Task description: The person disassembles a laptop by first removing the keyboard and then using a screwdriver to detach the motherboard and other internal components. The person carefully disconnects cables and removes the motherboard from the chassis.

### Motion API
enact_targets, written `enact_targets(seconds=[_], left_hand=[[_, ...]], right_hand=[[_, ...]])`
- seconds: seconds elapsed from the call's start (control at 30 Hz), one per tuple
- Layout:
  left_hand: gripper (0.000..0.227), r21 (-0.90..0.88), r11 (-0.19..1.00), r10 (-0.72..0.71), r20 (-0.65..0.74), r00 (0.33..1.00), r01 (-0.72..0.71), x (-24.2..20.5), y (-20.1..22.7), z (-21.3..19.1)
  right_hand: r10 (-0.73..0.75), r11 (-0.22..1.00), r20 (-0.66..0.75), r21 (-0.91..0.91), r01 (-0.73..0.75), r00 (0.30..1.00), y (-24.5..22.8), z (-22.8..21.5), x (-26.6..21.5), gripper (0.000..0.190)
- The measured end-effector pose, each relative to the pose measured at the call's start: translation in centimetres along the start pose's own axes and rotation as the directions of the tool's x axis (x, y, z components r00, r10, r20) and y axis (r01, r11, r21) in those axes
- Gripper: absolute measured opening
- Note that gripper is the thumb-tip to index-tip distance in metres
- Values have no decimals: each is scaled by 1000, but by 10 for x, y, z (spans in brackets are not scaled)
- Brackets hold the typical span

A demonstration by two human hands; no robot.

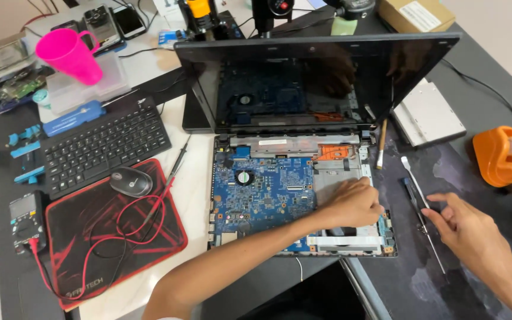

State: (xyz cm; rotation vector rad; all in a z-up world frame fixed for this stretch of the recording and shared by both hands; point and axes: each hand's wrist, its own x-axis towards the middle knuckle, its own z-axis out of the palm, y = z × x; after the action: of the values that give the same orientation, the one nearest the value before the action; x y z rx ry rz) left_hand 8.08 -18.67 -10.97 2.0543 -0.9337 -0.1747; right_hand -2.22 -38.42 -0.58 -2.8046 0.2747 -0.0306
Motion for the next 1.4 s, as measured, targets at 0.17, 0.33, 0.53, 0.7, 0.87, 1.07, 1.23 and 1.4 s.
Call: enact_targets(seconds=[0.17, 0.33, 0.53, 0.7, 0.87, 1.07, 1.23, 1.4], left_hand=[[26, -14, 991, -132, 102, 986, 134, 5, 5, -3], [25, -164, 979, -104, 103, 989, 120, 5, -5, -2], [30, -223, 971, -70, 97, 993, 90, -3, -10, -1], [33, -70, 993, 100, 29, 995, -98, -10, -16, 5], [28, -183, 976, 126, 45, 991, -116, -12, -8, -11], [24, -243, 967, 85, 45, 995, -72, -13, -6, -11], [22, -241, 953, 188, -14, 982, -186, -15, -4, -17], [25, -383, 912, 175, 44, 984, -145, -16, -1, -28]], right_hand=[[-107, 994, -169, 1, 109, 980, -18, -11, -4, 40], [-184, 958, -198, 184, 221, 963, -32, -13, -7, 33], [-209, 926, -79, 305, 224, 975, -70, -19, -15, 32], [-186, 929, 33, 332, 164, 982, -84, -20, -16, 38], [-176, 924, 69, 357, 140, 982, -73, -13, -14, 42], [-127, 939, 102, 334, 86, 987, -75, -9, -16, 49], [-65, 940, 169, 342, 3, 984, -61, 3, -13, 48], [-172, 769, 236, 639, -19, 956, -24, 22, -6, 39]])
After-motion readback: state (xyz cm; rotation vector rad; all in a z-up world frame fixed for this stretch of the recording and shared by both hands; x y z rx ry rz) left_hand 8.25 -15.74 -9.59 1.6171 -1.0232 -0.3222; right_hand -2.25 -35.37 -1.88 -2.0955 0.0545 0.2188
